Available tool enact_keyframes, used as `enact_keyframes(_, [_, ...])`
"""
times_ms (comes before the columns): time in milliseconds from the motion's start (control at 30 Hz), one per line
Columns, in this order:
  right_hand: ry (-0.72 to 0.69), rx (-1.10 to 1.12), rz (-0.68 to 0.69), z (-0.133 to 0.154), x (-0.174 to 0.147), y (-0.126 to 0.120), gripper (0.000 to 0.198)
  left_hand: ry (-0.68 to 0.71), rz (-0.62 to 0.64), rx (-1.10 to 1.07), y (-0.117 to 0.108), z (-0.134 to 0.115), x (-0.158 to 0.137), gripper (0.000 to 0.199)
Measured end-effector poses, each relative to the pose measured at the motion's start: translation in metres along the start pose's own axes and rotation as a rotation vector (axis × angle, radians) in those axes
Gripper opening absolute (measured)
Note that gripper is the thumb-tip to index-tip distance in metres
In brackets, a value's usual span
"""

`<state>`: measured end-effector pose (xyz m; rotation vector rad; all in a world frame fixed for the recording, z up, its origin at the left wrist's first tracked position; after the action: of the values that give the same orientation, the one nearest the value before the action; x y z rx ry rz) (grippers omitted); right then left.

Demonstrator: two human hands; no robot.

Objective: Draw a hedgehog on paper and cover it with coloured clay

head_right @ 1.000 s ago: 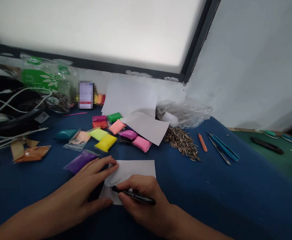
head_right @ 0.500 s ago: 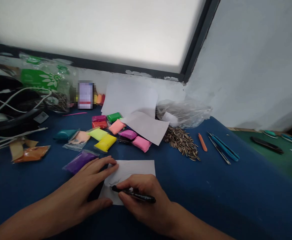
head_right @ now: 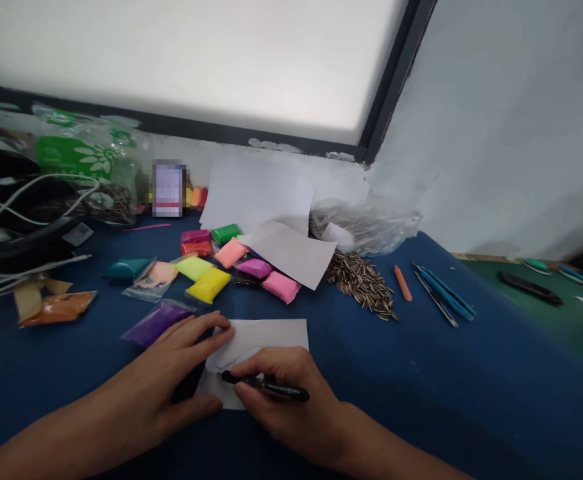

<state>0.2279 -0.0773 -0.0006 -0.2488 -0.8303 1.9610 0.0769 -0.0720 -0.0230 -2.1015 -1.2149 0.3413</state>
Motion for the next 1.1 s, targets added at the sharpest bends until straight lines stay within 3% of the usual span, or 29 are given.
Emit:
enact_keyframes(467, [-0.017,0.013,-0.008,0.0012,0.0000,0.0011,0.019,0.005,0.010,0.016,0.0001,-0.0020,0.0001,0.066])
enact_keyframes(733, [-0.014,-0.009,-0.106,0.0006,-0.0042,-0.0052,0.019,-0.008,0.010,0.030,0.0017,0.0038,-0.0037,0.070])
enact_keyframes(1100, [0.015,0.019,-0.034,-0.0008,-0.0016,-0.0017,0.019,0.021,-0.028,0.025,-0.0003,0.0027,-0.0038,0.070])
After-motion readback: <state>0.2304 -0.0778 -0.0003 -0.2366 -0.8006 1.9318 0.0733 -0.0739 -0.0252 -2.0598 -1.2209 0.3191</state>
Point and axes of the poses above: each hand's wrist, its own x-axis towards the middle knuckle, its own y-axis out of the palm, z = x × y, the point moved 8 cm from there along x, towards the middle knuckle, and after that the axes turned 14 degrees about -x, right-handed, at the moved point
